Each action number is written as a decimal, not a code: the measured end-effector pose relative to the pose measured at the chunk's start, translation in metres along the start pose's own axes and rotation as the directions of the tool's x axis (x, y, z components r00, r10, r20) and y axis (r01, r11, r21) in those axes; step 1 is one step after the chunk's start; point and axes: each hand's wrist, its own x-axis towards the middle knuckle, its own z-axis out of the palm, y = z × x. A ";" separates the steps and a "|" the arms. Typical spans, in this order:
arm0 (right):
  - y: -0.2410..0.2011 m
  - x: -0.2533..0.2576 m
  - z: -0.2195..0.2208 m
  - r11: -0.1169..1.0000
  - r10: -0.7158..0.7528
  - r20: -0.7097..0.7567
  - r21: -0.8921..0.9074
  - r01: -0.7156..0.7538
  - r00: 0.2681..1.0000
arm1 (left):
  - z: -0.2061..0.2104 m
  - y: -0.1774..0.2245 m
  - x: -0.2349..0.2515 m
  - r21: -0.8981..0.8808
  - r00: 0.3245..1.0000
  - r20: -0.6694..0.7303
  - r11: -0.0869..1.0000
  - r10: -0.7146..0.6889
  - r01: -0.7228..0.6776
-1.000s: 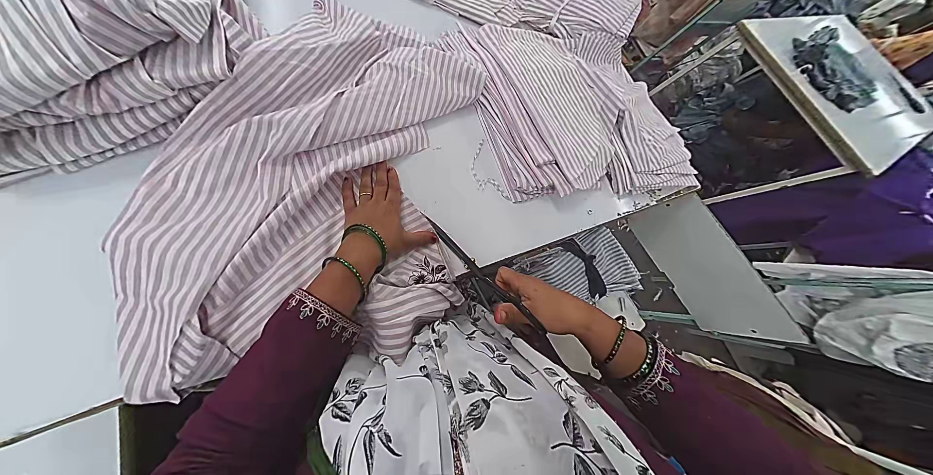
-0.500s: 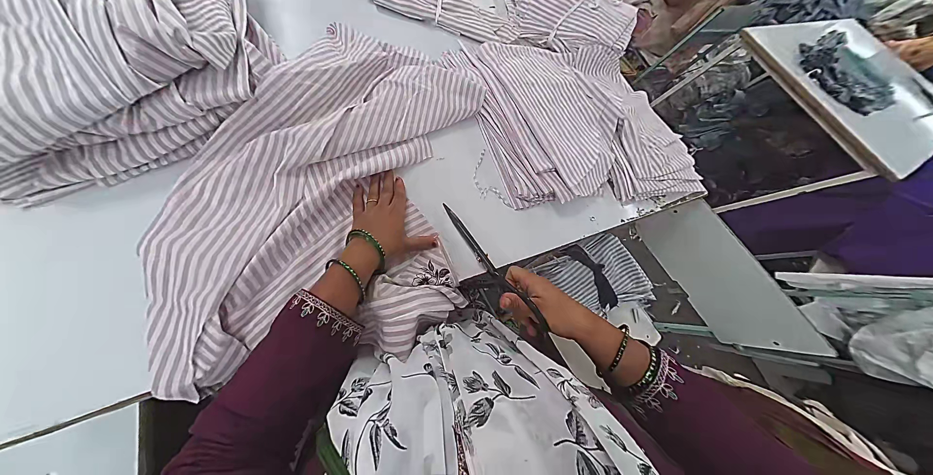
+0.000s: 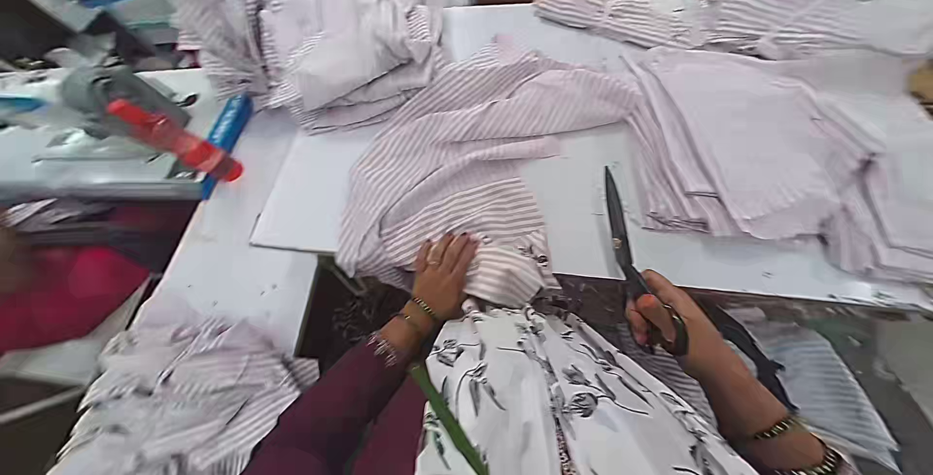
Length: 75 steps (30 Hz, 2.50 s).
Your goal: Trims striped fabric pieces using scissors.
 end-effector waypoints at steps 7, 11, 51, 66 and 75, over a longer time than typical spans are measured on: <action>0.016 0.003 0.001 0.993 -0.108 0.110 0.049 0.103 0.988 | 0.019 0.037 0.013 -0.164 0.998 0.028 0.985 0.057 -0.052; 0.018 -0.001 0.002 0.994 -0.100 0.127 0.060 0.093 0.987 | 0.012 0.037 0.014 -0.206 0.988 0.148 0.978 0.039 -0.008; 0.049 -0.094 -0.018 0.998 0.055 -0.085 0.012 -0.054 0.995 | -0.011 -0.006 0.257 -0.255 0.606 0.757 0.743 -0.244 0.619; 0.042 -0.106 -0.014 0.986 0.133 -0.236 -0.062 -0.152 0.963 | 0.007 -0.029 0.304 -0.290 0.637 0.752 0.783 -0.169 0.550; 0.043 -0.100 -0.010 0.980 0.179 -0.230 -0.046 -0.195 0.956 | 0.009 -0.042 0.301 -0.369 0.666 0.728 0.727 -0.161 0.579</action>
